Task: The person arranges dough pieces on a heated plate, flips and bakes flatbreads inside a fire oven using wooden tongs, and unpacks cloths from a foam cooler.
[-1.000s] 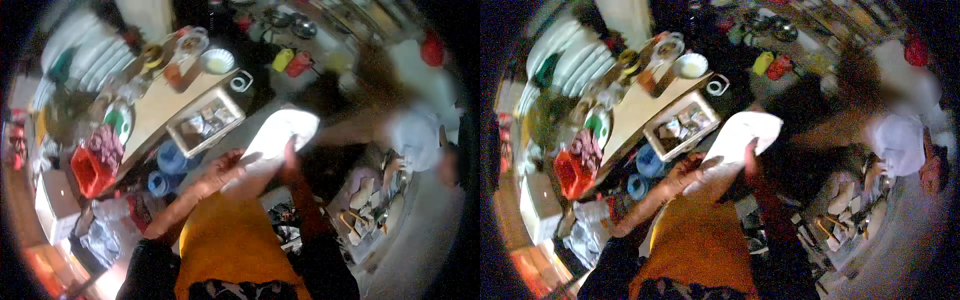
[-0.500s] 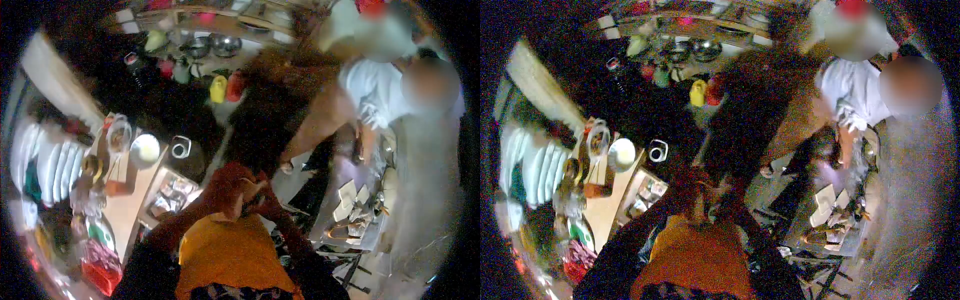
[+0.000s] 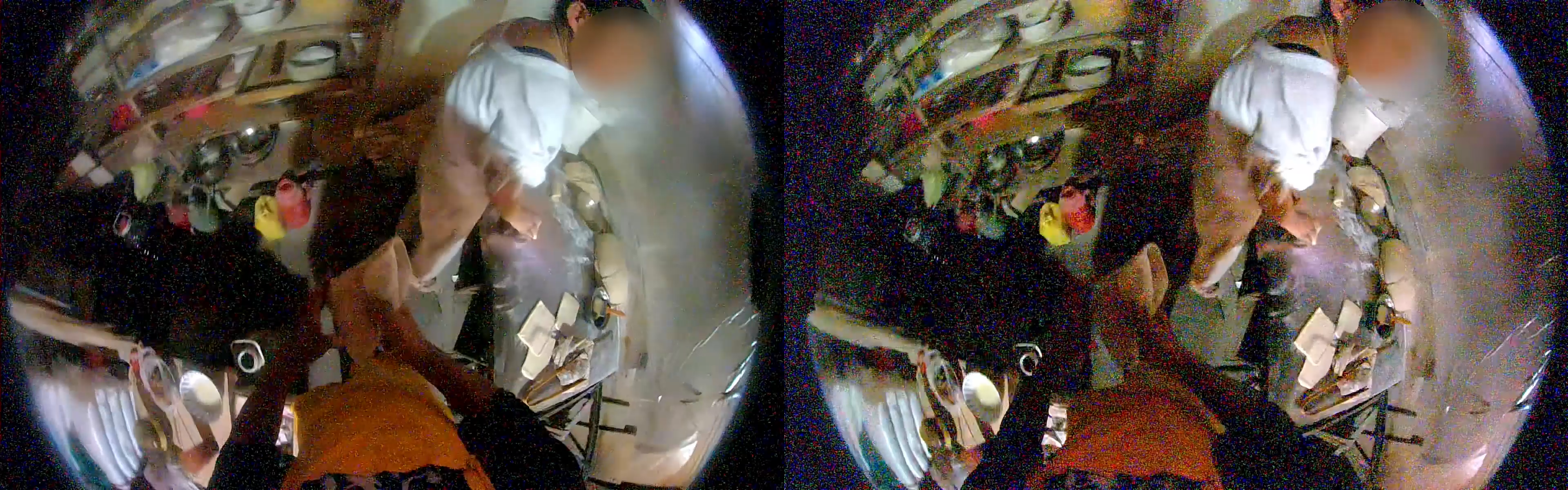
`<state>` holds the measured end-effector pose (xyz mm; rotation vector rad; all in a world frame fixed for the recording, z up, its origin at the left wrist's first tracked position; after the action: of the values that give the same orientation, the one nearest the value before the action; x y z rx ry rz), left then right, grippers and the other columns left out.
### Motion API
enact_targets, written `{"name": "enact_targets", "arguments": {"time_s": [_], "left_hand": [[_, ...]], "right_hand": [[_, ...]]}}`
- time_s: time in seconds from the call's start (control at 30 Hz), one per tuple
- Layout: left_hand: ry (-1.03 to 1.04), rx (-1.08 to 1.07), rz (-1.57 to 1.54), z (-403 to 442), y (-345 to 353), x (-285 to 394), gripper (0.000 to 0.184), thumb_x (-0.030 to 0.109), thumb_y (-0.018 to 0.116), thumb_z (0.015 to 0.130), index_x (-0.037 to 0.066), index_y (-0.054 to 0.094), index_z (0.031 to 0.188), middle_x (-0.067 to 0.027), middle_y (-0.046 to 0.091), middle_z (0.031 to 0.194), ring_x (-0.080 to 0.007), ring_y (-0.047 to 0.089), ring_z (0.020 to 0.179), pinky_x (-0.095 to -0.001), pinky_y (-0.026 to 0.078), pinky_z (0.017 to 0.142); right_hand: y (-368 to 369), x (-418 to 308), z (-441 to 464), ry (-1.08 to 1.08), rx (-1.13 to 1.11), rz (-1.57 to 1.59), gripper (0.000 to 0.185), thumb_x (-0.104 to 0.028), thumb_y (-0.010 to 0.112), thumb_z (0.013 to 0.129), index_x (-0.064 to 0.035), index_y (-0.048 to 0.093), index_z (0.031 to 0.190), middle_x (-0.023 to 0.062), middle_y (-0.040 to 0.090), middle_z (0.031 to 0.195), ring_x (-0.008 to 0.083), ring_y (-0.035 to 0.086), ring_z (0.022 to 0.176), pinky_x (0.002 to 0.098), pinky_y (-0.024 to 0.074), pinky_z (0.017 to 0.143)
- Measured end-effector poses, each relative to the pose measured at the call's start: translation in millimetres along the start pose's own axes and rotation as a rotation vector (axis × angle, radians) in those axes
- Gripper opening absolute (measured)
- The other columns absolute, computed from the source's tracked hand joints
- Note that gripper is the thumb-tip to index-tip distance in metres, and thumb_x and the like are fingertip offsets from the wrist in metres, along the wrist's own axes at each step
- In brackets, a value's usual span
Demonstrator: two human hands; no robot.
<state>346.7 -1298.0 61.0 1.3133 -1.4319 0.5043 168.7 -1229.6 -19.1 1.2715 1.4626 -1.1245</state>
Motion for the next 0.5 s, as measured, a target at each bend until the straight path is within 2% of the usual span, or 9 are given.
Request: {"name": "enact_targets", "arguments": {"time_s": [0.07,0.1,0.13,0.2,0.27,0.3,0.37,0.4,0.5], "left_hand": [[-0.128,0.024,-0.084,23,-5,-18,0.036,0.027,0.055,0.091,0.003,0.057,0.118,-0.0108,0.064,0.101,-0.0234,0.061,0.093,-0.0363,0.049,0.081],[-0.171,0.032,-0.103,32,-7,-26,0.036,0.027,0.055,0.091,0.003,0.057,0.118,-0.0108,0.064,0.101,-0.0234,0.061,0.093,-0.0363,0.049,0.082],[-0.207,0.037,-0.109,37,-6,-33,0.036,0.027,0.055,0.091,0.003,0.056,0.119,-0.0108,0.064,0.101,-0.0234,0.061,0.093,-0.0363,0.049,0.082],[-0.26,0.056,-0.1,59,-7,-36,0.036,0.027,0.055,0.091,0.003,0.056,0.119,-0.0109,0.064,0.102,-0.0233,0.061,0.093,-0.0362,0.049,0.082],[-0.265,0.092,-0.076,86,-16,-32,0.037,0.027,0.055,0.092,0.003,0.056,0.119,-0.0109,0.063,0.102,-0.0233,0.061,0.093,-0.0362,0.049,0.082],[-0.257,0.118,-0.064,97,-24,-26,0.037,0.027,0.055,0.092,0.003,0.056,0.119,-0.011,0.063,0.102,-0.0233,0.061,0.093,-0.0362,0.049,0.082],[-0.236,0.162,-0.029,126,-39,-32,0.037,0.027,0.055,0.092,0.003,0.055,0.12,-0.011,0.063,0.103,-0.0232,0.061,0.093,-0.0361,0.049,0.082],[-0.215,0.189,-0.006,138,-49,-28,0.037,0.027,0.055,0.092,0.003,0.055,0.12,-0.011,0.063,0.103,-0.0232,0.061,0.094,-0.0361,0.049,0.082],[-0.141,0.254,0.088,201,-85,-12,0.037,0.026,0.055,0.092,0.003,0.055,0.121,-0.0111,0.063,0.104,-0.0231,0.061,0.094,-0.036,0.049,0.082]], "right_hand": [[-10,-78,33,0.169,0.167,0.769,0.042,-0.011,0.045,0.096,-0.0037,0.042,0.137,0.0151,0.054,0.127,0.0279,0.051,0.115,0.0405,0.0415,0.097],[-14,-107,50,0.209,0.266,0.973,0.042,-0.009,0.044,0.095,-0.0029,0.042,0.136,0.0167,0.055,0.125,0.0288,0.052,0.114,0.0396,0.0418,0.096],[-31,-92,70,0.223,0.267,0.979,0.042,-0.009,0.044,0.095,-0.0029,0.042,0.136,0.0167,0.055,0.125,0.0288,0.052,0.114,0.0396,0.0418,0.096],[-58,-46,110,-0.073,-0.2,-0.045,0.038,-0.012,0.044,0.097,-0.0027,0.045,0.133,0.0165,0.055,0.125,0.0308,0.052,0.114,0.039,0.0445,0.094],[-78,-54,120,-0.097,-0.066,-0.476,0.04,-0.021,0.05,0.096,-0.0033,0.047,0.132,0.0139,0.055,0.126,0.0294,0.054,0.113,0.039,0.0478,0.09],[-78,-50,127,-0.106,-0.086,-0.461,0.04,-0.021,0.05,0.096,-0.0033,0.047,0.132,0.0139,0.055,0.126,0.0294,0.054,0.113,0.039,0.0478,0.09],[-90,4,115,0.186,0.236,0.682,0.046,-0.027,0.058,0.093,-0.0048,0.048,0.132,0.0125,0.057,0.124,0.0263,0.058,0.109,0.0379,0.0502,0.086],[-93,24,104,0.191,0.231,0.692,0.046,-0.027,0.058,0.093,-0.0048,0.048,0.132,0.0125,0.057,0.124,0.0263,0.058,0.109,0.0379,0.0502,0.086],[-94,75,66,0.413,0.164,0.599,0.05,-0.029,0.062,0.09,-0.0051,0.049,0.132,0.0119,0.061,0.119,0.0238,0.063,0.103,0.0381,0.0525,0.084]]}}
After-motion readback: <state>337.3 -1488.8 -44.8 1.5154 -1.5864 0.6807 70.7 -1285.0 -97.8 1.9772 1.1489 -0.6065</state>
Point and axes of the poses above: each hand's wrist, its own z-axis towards the middle knuckle, its own y-axis out of the palm, x = y × z, the point moved 3 cm from there along z, towards the middle knuckle
